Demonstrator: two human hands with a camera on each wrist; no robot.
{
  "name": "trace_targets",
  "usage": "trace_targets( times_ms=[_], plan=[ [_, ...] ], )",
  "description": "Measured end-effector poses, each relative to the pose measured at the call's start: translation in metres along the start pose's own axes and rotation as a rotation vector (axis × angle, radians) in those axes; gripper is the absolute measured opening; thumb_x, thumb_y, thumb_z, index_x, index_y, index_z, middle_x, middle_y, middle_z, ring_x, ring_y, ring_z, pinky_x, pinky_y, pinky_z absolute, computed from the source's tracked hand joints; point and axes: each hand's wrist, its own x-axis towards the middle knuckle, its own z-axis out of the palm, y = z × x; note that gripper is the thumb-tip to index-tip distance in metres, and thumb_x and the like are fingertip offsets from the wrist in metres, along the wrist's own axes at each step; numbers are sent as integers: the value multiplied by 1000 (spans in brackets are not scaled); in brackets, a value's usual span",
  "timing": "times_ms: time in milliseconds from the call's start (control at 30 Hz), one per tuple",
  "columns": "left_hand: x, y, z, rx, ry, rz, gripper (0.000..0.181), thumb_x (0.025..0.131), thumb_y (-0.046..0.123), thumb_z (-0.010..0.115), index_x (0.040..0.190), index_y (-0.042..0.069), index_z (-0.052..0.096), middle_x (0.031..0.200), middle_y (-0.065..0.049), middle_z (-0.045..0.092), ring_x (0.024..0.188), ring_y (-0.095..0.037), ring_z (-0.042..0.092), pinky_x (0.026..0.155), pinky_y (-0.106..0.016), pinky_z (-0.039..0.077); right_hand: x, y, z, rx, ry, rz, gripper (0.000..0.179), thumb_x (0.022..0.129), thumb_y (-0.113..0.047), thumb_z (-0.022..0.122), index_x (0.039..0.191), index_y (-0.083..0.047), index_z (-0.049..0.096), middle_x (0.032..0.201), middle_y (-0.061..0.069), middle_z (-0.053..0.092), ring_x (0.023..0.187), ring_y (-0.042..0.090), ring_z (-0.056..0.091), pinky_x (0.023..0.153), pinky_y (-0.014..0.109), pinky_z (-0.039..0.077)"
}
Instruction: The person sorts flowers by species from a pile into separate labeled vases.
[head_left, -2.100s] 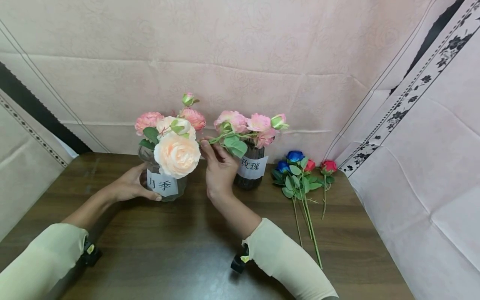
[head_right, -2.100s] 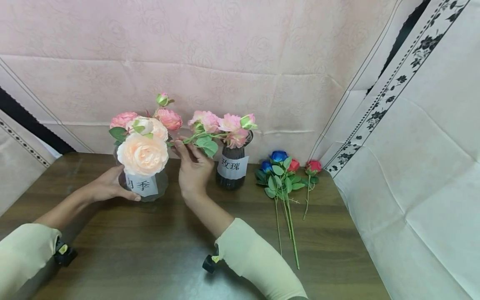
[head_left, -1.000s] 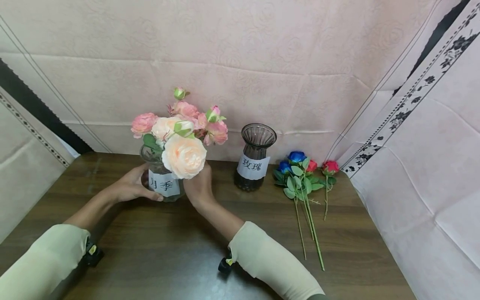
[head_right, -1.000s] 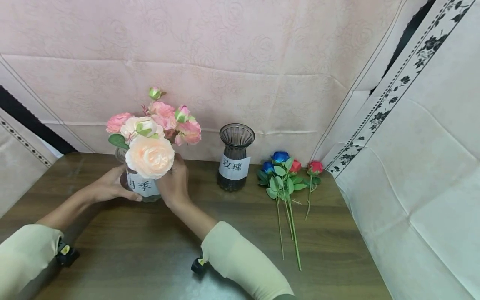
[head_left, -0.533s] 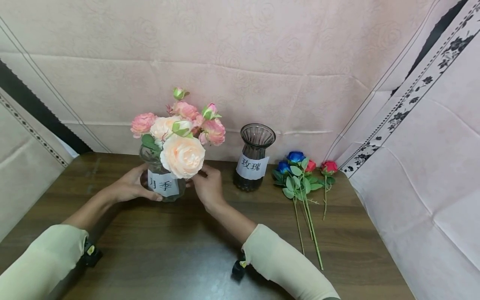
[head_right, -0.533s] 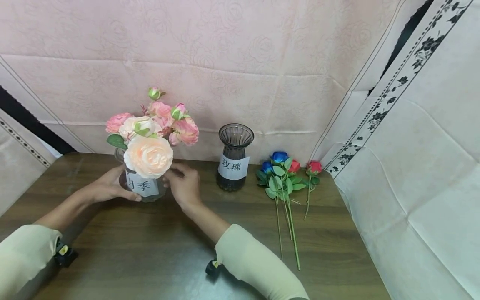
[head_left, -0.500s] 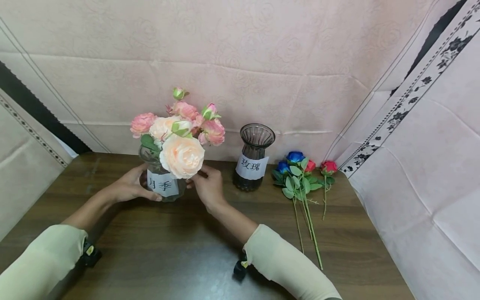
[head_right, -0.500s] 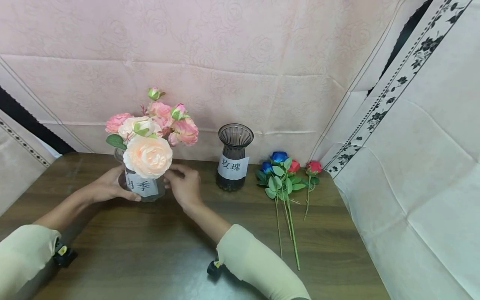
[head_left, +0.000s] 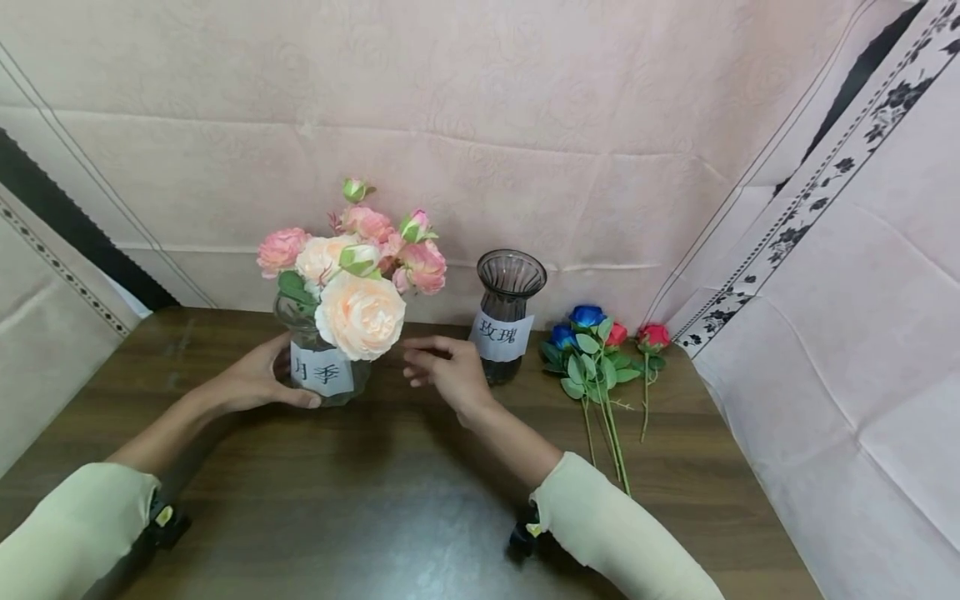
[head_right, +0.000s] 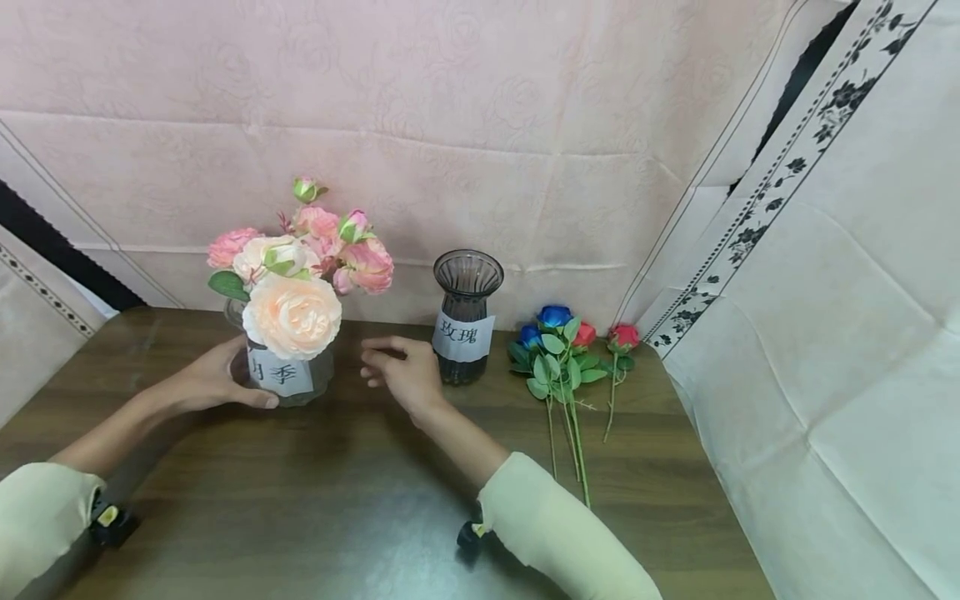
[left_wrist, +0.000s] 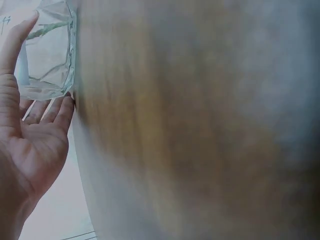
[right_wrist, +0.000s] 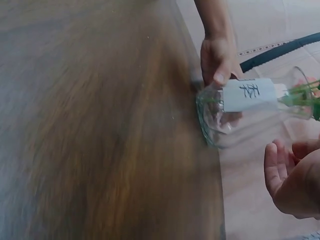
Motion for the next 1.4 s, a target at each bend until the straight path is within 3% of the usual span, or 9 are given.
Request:
trace_targets(
  times_ms=[200, 400, 600, 733, 867, 967, 1100, 1233, 1400],
  plan=[
    [-6, 3, 3, -20, 62, -51, 108, 92, 17, 95, 175, 6, 27, 156, -23, 63, 145, -42, 59, 104, -19, 51, -7, -9, -23, -35, -19, 11, 24, 109, -5, 72, 129, 4, 80, 120, 21, 84, 84, 12, 80, 82, 33, 70],
    [-13, 14, 3, 9, 140, -154, 100, 100, 33, 88, 174, 6, 27, 161, -27, 54, 146, -48, 54, 109, -48, 54, -13, -19, -46, -66, 24, 21, 22, 110, -8, 72, 127, 2, 81, 119, 25, 82, 84, 13, 81, 86, 40, 71],
    [-24, 30, 12, 37, 269, -164, 107, 97, 41, 90, 173, 2, 26, 165, -32, 41, 149, -52, 45, 117, -72, 44, -19, -26, -64, -57, 59, 10, 22, 110, -7, 72, 127, 2, 82, 116, 26, 83, 82, 14, 82, 83, 40, 71],
    [-31, 40, 17, 92, 389, -148, 105, 94, 45, 92, 168, 2, 32, 161, -31, 38, 145, -49, 42, 114, -68, 40, -24, -28, -75, -45, 86, 5, 23, 109, -6, 73, 128, 4, 81, 104, 12, 85, 81, 14, 82, 81, 38, 71],
    [-38, 46, 21, 112, 486, -137, 100, 93, 44, 93, 166, 7, 36, 157, -26, 37, 139, -38, 41, 108, -50, 38, -26, -30, -87, -49, 106, -1, 28, 109, -7, 74, 133, 7, 78, 111, 22, 85, 81, 14, 82, 79, 34, 71],
    [-43, 51, 25, 112, 566, -98, 90, 92, 37, 95, 159, 8, 43, 148, -15, 41, 129, -26, 42, 101, -32, 35, -27, -32, -95, -52, 120, -3, 29, 109, -8, 73, 134, 7, 78, 118, 29, 82, 80, 14, 82, 79, 35, 71],
    [-47, 61, 29, 98, 659, -42, 75, 89, 28, 98, 144, 8, 51, 133, 3, 47, 117, -14, 46, 96, -21, 34, -29, -34, -105, -43, 141, -8, 27, 109, -8, 73, 132, 6, 79, 115, 24, 84, 80, 14, 82, 79, 35, 71],
    [-49, 72, 35, 83, 675, -22, 64, 90, 26, 97, 138, 9, 57, 124, 12, 52, 111, -8, 49, 93, -18, 36, -31, -37, -114, -45, 159, -13, 28, 109, -8, 74, 132, 7, 79, 112, 21, 85, 81, 16, 83, 81, 36, 71],
    [-53, 84, 45, 52, 644, 51, 57, 89, 13, 96, 134, 6, 62, 114, 4, 60, 102, -10, 55, 88, -15, 45, -34, -39, -124, -45, 176, 0, 28, 110, -9, 73, 133, 5, 78, 110, 18, 86, 83, 15, 83, 81, 35, 71]
  ],
)
